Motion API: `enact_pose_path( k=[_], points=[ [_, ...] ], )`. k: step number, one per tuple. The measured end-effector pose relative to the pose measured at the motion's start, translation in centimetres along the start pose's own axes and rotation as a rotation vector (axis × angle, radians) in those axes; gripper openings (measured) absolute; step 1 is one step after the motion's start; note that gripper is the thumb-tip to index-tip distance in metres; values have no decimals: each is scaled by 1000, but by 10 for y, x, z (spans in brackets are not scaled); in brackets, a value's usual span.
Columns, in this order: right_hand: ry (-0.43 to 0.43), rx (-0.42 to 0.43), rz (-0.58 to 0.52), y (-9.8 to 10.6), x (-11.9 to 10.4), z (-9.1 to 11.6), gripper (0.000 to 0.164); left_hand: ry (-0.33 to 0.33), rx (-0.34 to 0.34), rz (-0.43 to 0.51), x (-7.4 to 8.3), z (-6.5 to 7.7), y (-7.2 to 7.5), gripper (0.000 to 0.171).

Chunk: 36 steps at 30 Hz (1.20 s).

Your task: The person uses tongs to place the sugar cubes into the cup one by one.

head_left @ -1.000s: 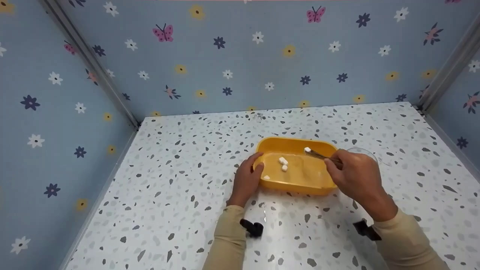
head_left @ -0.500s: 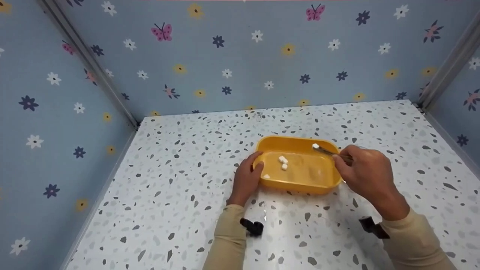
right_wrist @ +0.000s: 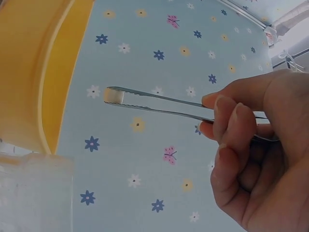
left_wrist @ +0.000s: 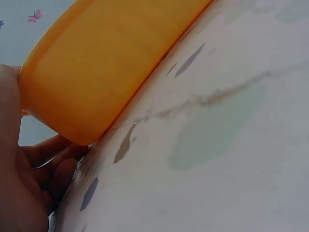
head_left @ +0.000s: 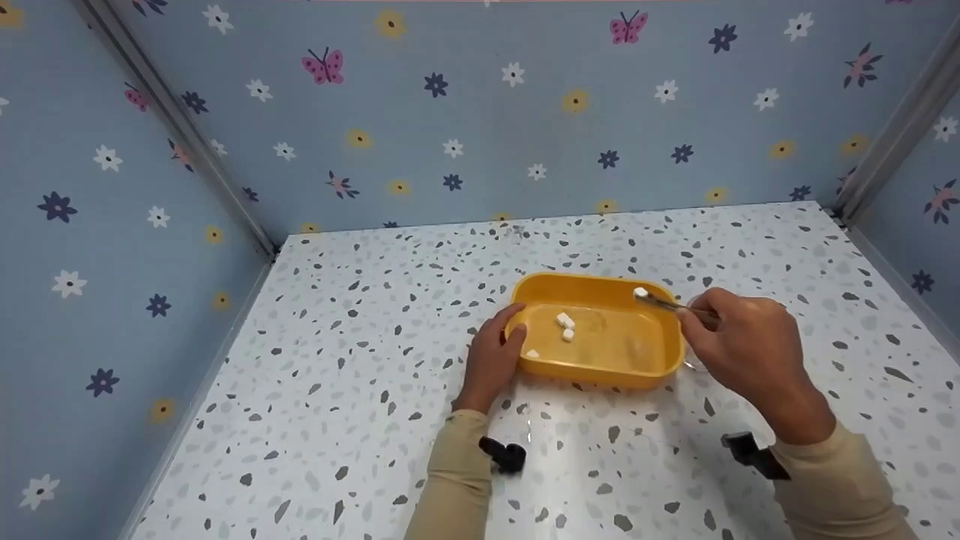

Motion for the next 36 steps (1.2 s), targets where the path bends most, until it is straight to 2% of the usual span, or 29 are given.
enact_pose_path(
  k=[24,36],
  points=[
    [-56,-14,19,21,9,-1,11,16,-8,1,-2,-1,0,42],
    [-74,8,26,31,13,1,11,9,-2,2,-2,-3,-2,41]
  ],
)
Point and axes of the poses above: each hand's wrist, its own z-axis away from the middle knuckle, its own y-axis out of the back of the hand, x = y × z, the point moved 8 cm from there along -z, towards the middle knuckle, and after that the axes turned 6 degrees about y, right-handed, at the moved point
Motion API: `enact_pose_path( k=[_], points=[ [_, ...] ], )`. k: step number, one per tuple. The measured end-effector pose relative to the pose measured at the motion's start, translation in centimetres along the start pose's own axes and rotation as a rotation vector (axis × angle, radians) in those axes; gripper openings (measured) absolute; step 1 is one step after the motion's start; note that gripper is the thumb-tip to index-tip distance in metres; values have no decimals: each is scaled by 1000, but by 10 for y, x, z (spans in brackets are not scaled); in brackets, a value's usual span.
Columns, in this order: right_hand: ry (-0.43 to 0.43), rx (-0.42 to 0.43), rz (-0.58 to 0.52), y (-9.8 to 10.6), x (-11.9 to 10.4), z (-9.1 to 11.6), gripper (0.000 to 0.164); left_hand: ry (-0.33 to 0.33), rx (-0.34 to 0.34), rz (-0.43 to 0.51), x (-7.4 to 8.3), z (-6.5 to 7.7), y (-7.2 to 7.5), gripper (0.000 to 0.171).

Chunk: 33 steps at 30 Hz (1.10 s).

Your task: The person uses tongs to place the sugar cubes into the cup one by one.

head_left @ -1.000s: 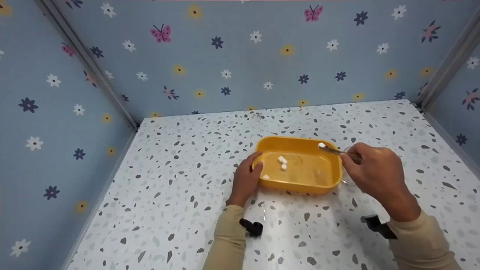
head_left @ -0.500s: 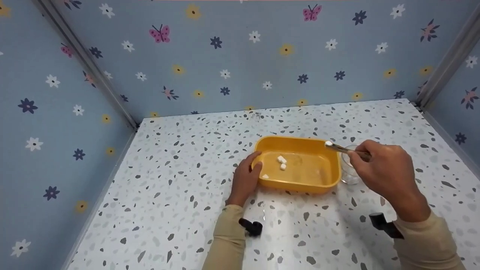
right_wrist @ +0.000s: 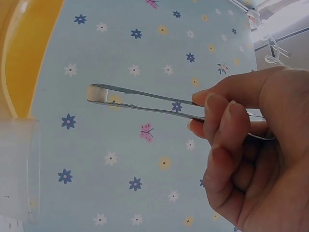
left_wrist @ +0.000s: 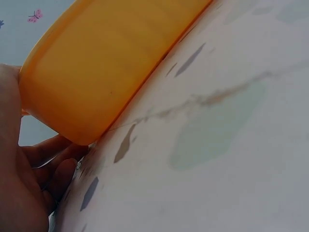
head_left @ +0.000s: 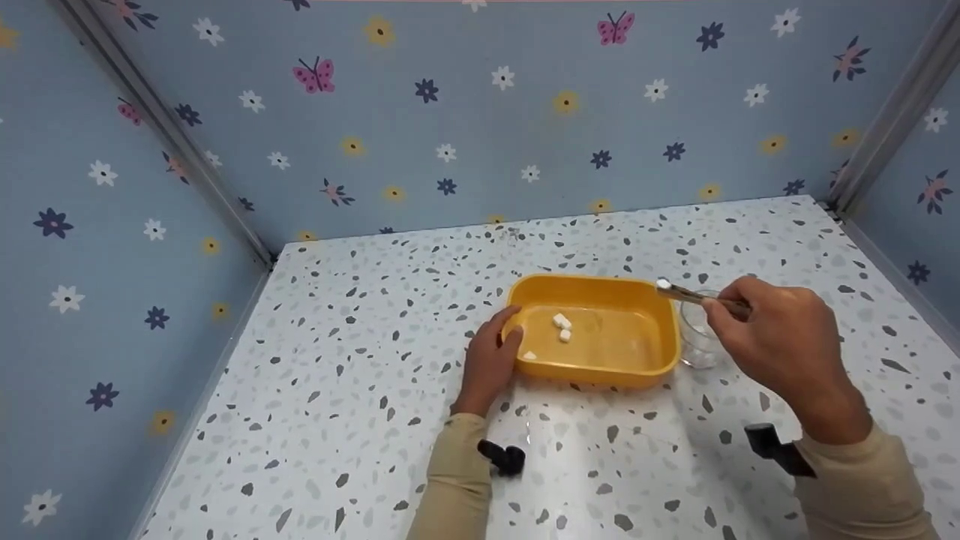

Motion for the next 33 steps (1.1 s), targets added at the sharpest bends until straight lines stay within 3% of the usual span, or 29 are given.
enact_pose_path(
  k=[12,33],
  points=[
    [-26,-7,12,4,6,1,12,27,-4,-8,1,2,1,42],
    [-83,-57,37,12,17,3,12,11,-7,-12,1,2,2,43]
  ],
)
Point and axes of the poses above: each hand's wrist, its own z-axis away from the middle knuckle, its own y-axis out of the back of the hand, x = y × z, the point moved 8 cm from there along -z, towards the middle knuckle, and after that the axes turned 6 degrees about y, right-handed, at the moved point
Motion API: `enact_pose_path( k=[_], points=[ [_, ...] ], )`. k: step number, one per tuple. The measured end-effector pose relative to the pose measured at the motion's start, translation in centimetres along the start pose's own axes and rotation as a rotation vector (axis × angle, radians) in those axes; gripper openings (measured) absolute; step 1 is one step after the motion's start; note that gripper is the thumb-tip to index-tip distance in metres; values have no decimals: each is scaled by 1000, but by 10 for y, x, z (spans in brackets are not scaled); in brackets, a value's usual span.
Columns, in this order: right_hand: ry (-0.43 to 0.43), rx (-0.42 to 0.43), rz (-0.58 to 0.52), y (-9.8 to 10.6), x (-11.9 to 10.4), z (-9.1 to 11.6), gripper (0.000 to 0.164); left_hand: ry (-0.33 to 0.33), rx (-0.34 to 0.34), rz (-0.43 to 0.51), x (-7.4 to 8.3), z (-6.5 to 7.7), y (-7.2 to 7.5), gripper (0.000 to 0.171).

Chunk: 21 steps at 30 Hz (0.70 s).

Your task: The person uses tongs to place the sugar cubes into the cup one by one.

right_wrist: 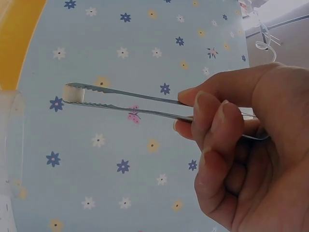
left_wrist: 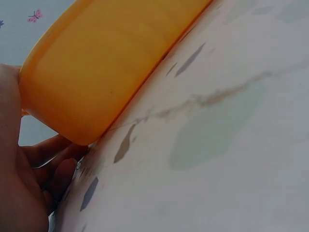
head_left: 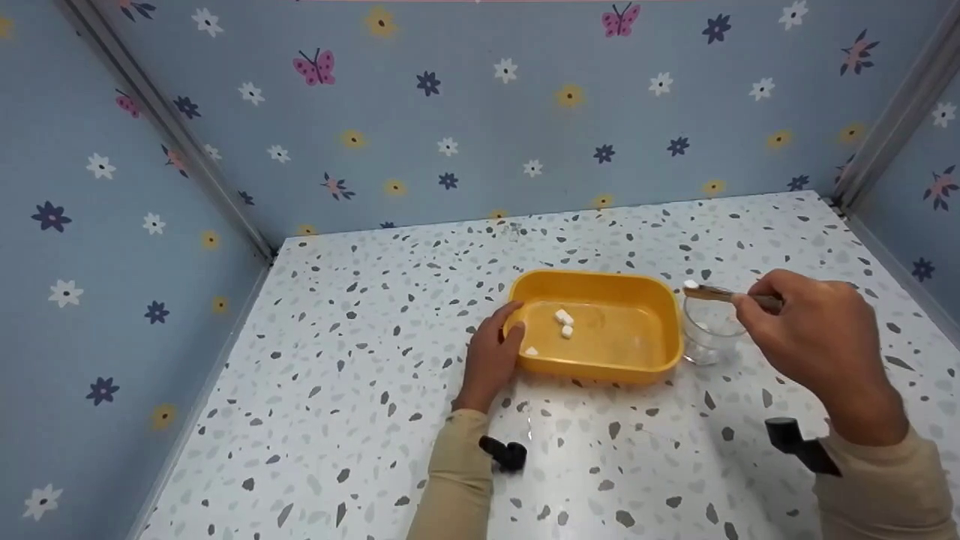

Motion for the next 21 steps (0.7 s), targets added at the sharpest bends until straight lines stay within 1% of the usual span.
enact_pose_path(
  k=[5,9,15,21],
  points=[
    [-24,-10,20,1,3,-1,11,0,0,4,1,0,0,42],
    [-58,-25,24,1,9,-1,11,-5,0,6,1,0,0,43],
    [-113,-82,17,-3,19,-1,13,-2,0,-1,-1,0,0,43],
    [-134,-140,20,-10,26,-2,14,-1,6,-9,0,0,0,42]
  ],
)
Point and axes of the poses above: each hand's wrist, its own z-axis away from the middle knuckle, its own y-axis out of the back of the hand, x = y × z, the point moved 8 cm from there along -z, towards the middle knuckle, and after that the axes turned 6 degrees about y, right-handed, at the moved point
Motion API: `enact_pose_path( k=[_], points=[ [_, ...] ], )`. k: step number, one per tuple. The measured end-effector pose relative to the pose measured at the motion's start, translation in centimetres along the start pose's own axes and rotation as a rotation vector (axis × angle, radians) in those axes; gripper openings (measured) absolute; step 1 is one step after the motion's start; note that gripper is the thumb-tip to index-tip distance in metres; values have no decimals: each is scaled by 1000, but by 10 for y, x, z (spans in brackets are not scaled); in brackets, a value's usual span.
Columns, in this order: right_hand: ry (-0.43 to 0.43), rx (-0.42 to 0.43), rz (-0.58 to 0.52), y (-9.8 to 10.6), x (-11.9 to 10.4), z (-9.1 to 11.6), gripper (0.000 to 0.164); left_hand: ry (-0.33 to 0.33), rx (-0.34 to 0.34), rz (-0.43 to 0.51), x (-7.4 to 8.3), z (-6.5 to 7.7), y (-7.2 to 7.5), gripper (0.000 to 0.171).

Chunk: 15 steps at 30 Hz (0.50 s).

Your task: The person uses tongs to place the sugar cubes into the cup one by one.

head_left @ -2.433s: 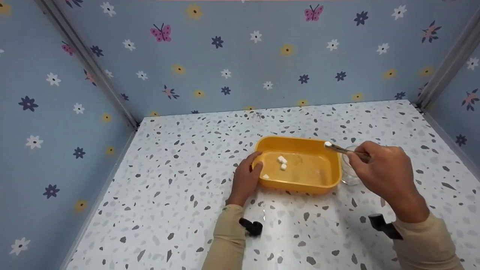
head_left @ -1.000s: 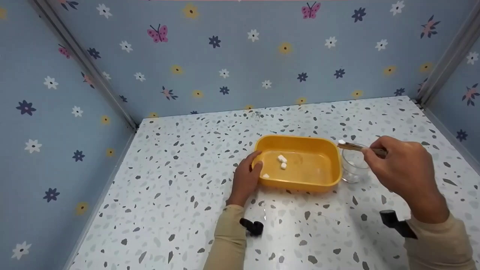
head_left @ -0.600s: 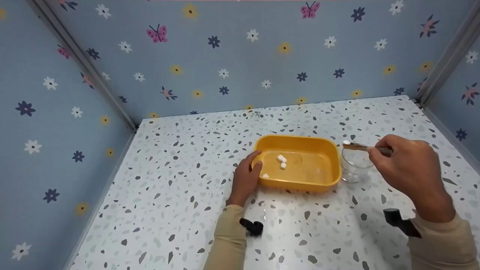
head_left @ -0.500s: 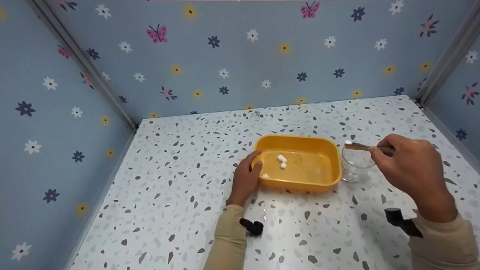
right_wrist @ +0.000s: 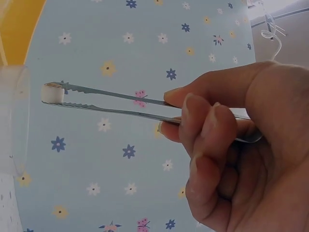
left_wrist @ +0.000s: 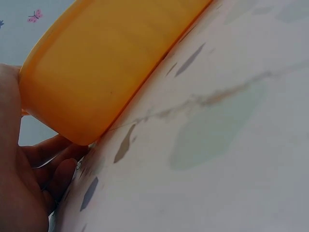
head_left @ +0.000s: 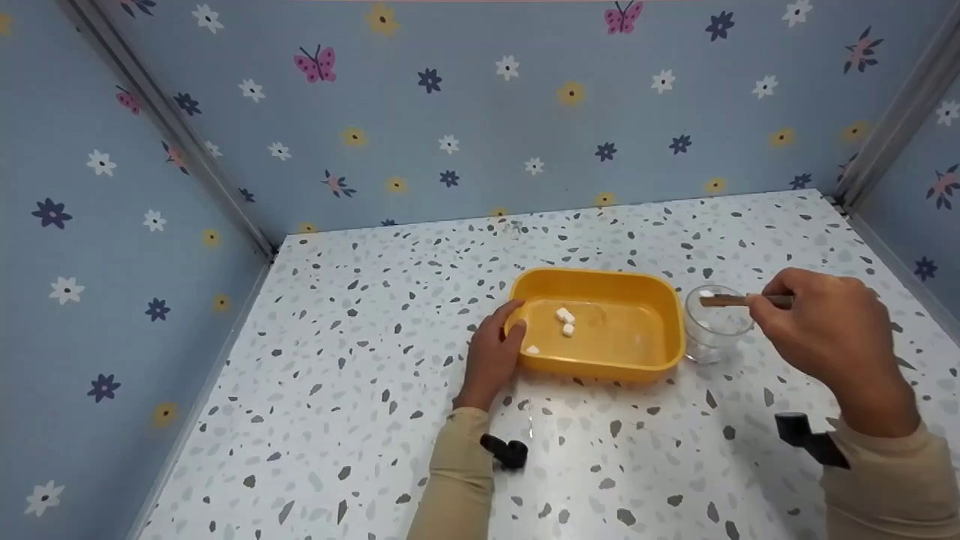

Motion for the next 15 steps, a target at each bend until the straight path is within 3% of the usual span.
enact_pose_path(
  k=[15],
  points=[
    [-31,-208,-2,-26,16,-8,19,-18,6,2,1,0,1,42]
  ],
)
Point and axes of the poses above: each hand's wrist, its own z-axis away from the middle knuckle, its own y-axis out of the back of the hand, x = y × z, the point moved 8 cm from there along -z, towards the middle knuckle, and after that the axes turned 6 degrees about y, right-handed, at the moved point
